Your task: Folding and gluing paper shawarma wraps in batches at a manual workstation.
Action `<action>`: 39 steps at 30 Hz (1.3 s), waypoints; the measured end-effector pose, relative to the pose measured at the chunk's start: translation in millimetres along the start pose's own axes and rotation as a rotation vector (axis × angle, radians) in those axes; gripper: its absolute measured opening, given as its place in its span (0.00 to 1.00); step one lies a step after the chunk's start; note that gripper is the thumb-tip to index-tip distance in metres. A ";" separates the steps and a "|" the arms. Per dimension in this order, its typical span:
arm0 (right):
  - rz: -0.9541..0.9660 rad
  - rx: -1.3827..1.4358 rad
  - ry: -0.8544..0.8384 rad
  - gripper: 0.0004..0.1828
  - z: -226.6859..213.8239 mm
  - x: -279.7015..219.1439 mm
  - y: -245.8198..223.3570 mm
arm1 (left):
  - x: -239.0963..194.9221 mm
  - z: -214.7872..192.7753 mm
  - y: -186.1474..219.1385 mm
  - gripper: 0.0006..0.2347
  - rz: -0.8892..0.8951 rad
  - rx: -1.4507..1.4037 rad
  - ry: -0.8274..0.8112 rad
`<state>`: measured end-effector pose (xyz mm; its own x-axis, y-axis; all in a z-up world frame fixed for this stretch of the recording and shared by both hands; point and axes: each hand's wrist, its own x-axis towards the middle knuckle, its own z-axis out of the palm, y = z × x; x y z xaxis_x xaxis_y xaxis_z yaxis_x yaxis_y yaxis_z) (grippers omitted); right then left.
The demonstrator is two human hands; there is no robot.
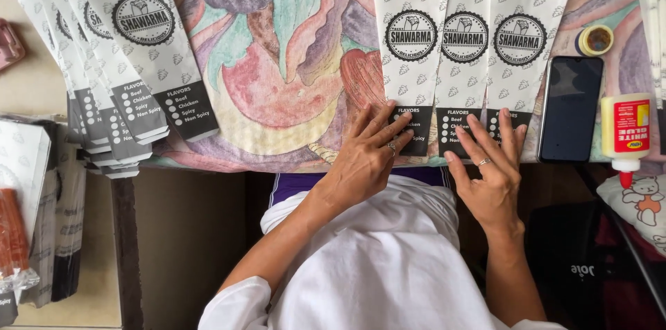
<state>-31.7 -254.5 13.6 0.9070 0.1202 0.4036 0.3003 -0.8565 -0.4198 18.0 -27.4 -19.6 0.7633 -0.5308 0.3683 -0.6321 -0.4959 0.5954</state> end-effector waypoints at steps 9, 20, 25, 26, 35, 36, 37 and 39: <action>0.020 -0.027 0.023 0.21 7.2 -8.6 8.3 | 2.6 5.2 0.4 0.17 -0.004 -0.006 -0.012; -0.132 0.104 0.003 0.20 20.2 13.3 -21.4 | -43.1 -77.3 -78.7 0.17 -0.183 0.353 0.435; -0.170 0.119 -0.013 0.18 30.9 13.4 -21.9 | -79.2 -123.9 -108.5 0.27 -0.618 0.676 0.315; -0.160 0.104 -0.026 0.18 31.2 12.8 -21.0 | -81.7 -120.7 -109.8 0.26 -0.588 0.658 0.281; -0.120 0.060 -0.079 0.18 28.9 12.9 -22.9 | -30.7 -29.4 -1.9 0.24 -0.233 0.126 0.167; -0.111 0.062 -0.082 0.18 28.9 12.6 -22.9 | -27.7 -17.8 7.2 0.24 -0.220 0.097 0.114; -0.109 0.060 -0.082 0.18 28.7 12.9 -22.3 | -24.0 -18.4 7.1 0.24 -0.219 0.094 0.114; -0.122 0.071 -0.091 0.19 28.3 12.1 -21.9 | -17.6 -20.2 7.1 0.20 -0.152 0.071 0.182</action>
<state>-18.9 -220.1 4.6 0.8846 0.2686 0.3813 0.4268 -0.7958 -0.4297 2.8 -7.7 -7.5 0.8578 -0.3169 0.4048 -0.5110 -0.6109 0.6047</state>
